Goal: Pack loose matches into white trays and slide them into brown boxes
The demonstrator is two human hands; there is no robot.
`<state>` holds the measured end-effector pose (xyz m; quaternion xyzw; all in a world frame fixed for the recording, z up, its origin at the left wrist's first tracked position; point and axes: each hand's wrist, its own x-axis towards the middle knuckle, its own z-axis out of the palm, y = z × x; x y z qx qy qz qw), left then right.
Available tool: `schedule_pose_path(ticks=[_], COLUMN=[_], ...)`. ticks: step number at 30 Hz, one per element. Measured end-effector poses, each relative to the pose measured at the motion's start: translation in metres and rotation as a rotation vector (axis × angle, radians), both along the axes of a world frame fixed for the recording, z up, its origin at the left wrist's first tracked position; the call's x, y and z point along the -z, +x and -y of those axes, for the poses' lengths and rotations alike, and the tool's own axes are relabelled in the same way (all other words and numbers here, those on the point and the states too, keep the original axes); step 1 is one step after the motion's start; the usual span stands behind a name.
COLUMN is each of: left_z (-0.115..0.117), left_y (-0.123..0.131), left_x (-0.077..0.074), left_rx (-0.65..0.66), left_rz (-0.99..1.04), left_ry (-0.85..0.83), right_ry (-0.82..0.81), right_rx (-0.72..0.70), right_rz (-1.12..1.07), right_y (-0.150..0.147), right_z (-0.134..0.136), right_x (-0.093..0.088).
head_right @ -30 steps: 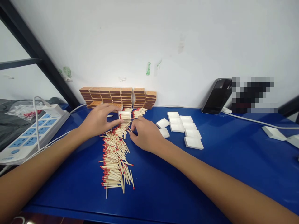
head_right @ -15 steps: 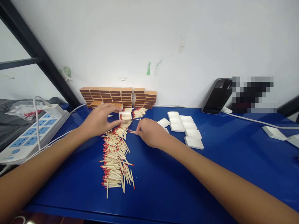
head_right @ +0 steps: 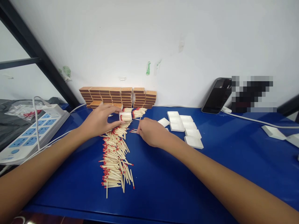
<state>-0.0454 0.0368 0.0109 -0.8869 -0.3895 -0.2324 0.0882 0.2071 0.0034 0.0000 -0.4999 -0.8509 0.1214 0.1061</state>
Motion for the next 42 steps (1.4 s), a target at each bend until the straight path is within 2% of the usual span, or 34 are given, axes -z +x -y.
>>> schedule_pose_path(ticks=[9, 15, 23, 26, 32, 42], left_z=[-0.001, -0.001, -0.001, -0.001, 0.002, 0.009], left_y=[-0.001, 0.000, 0.000, 0.000, 0.004, 0.009], left_x=[0.001, 0.002, 0.002, 0.002, 0.002, -0.001], left_rx=[0.011, 0.009, 0.011, 0.016, 0.080, 0.146], left_rz=[-0.006, -0.006, -0.013, -0.007, 0.045, 0.065], left_ry=[-0.004, -0.010, -0.028, -0.031, -0.091, -0.125], right_ry=[-0.080, -0.082, -0.011, -0.004, 0.138, 0.220], right_rx=[-0.018, -0.007, -0.062, -0.055, 0.117, -0.024], right_rz=[0.152, 0.111, 0.294, 0.237, 0.069, -0.104], right_y=[-0.005, -0.007, -0.009, -0.008, -0.008, -0.011], right_z=[0.008, 0.009, 0.014, 0.012, 0.006, 0.005], right_x=[-0.013, -0.011, -0.006, -0.006, -0.012, -0.003])
